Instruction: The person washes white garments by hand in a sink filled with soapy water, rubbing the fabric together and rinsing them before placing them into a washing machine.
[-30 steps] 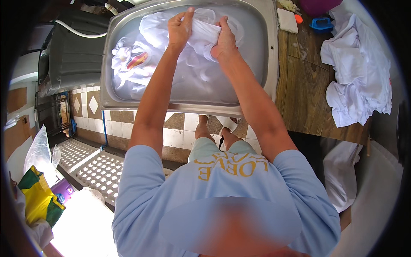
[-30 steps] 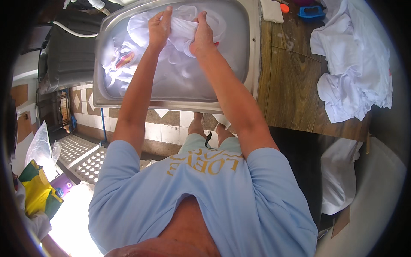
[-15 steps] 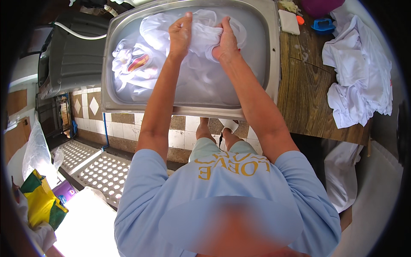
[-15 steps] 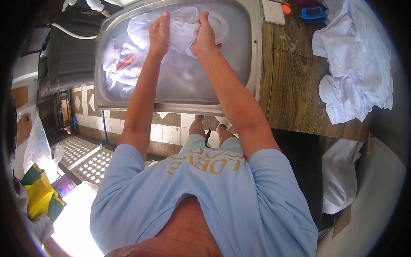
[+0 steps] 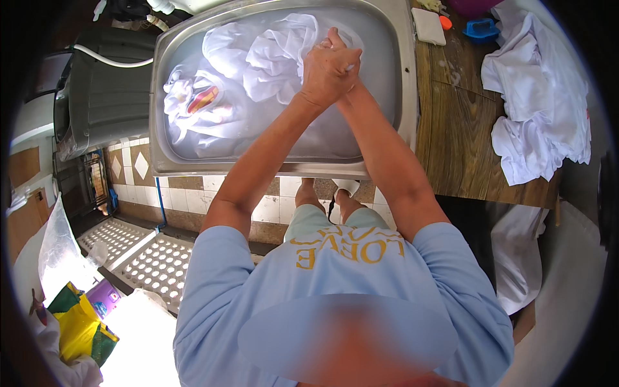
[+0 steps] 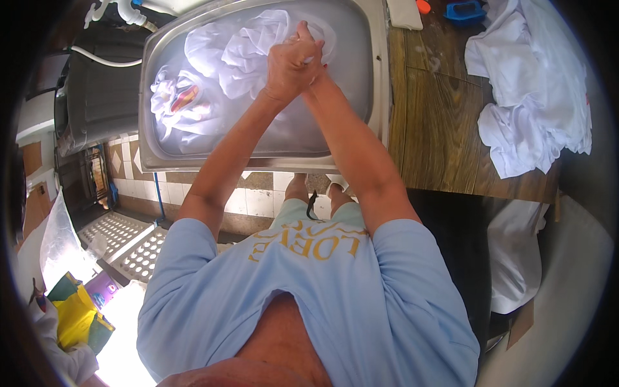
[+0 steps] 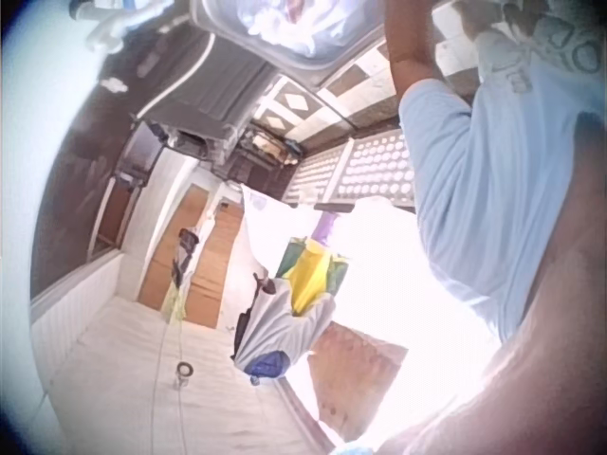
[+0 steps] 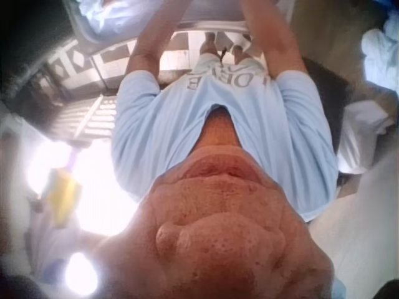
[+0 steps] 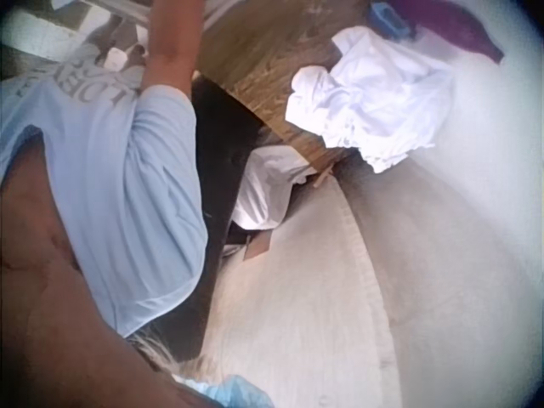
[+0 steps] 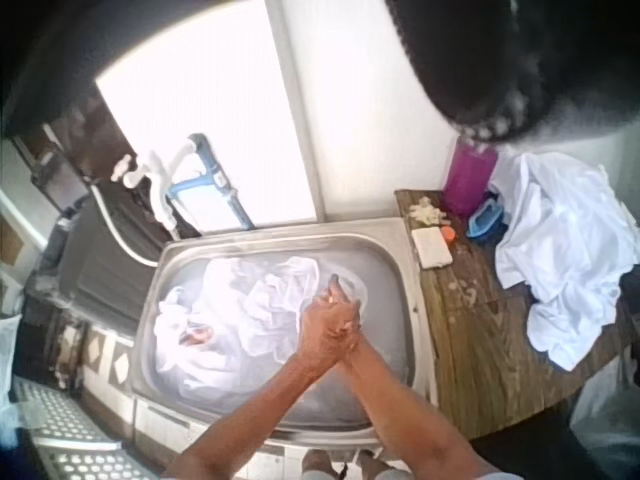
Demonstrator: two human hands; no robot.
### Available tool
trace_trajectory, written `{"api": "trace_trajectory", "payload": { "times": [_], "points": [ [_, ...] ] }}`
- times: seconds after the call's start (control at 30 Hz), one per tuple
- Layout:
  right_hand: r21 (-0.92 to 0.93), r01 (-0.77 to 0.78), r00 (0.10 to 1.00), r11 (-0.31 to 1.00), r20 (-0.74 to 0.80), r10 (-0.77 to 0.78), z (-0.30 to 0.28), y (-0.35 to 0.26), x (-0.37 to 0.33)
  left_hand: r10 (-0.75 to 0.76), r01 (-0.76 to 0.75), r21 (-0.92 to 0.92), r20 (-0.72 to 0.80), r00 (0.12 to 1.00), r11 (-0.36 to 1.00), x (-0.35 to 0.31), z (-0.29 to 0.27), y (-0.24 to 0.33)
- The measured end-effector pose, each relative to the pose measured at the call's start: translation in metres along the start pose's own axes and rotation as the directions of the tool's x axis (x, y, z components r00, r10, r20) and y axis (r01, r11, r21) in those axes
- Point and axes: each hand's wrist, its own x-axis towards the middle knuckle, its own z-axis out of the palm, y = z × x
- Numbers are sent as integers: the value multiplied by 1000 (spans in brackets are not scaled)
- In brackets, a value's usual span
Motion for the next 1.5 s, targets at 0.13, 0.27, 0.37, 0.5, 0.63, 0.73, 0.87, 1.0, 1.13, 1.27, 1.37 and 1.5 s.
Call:
{"api": "trace_trajectory", "payload": {
  "times": [0.13, 0.27, 0.37, 0.5, 0.63, 0.73, 0.87, 1.0, 1.13, 1.27, 1.37, 1.5],
  "points": [
    [-289, -95, 491, 953, -846, -208, 95, 2, 14, -198, 198, -13, -141, 970, 980, 9, -27, -39],
    [-305, -42, 704, 951, -685, -188, 108, -37, 8, -514, 475, -556, 98, 852, 682, 38, -65, -38],
    [-585, -77, 740, 807, -576, -347, 75, -65, 2, -527, 602, -579, 320, 788, 549, 51, -72, -44],
    [-817, -312, 629, 485, -560, -539, 43, -65, -2, -514, 579, -420, 269, 815, 699, 46, -45, -43],
    [-717, -678, 590, -158, -404, -699, 29, -59, -1, -321, 316, 69, 313, 894, 946, 33, -32, -65],
    [-479, -773, 604, -417, -355, -713, 20, -52, -3, -303, 181, 400, 267, 915, 899, 22, -18, -64],
    [-342, -806, 590, -482, -416, -692, 0, -53, -10, -334, 127, 525, 322, 886, 842, 14, -5, -72],
    [-214, -857, 502, -469, -555, -664, -14, -60, -9, -405, 165, 488, 442, 800, 857, 16, 0, -81],
    [-731, -674, 490, 106, -551, -676, 15, -54, 7, -54, -45, 444, 207, 977, 895, -13, 17, -172],
    [-395, 126, 596, 910, -703, -388, 32, -63, -2, -557, 698, -322, 432, 709, 639, 37, -22, -81],
    [-217, 215, 586, 952, -751, -304, 36, -43, 15, -557, 627, -777, 492, 669, 66, 50, -33, -42],
    [-493, 253, 628, 832, -571, -529, -9, -33, -3, -294, 378, -790, 261, 920, 482, 23, 8, 36]
  ]
}}
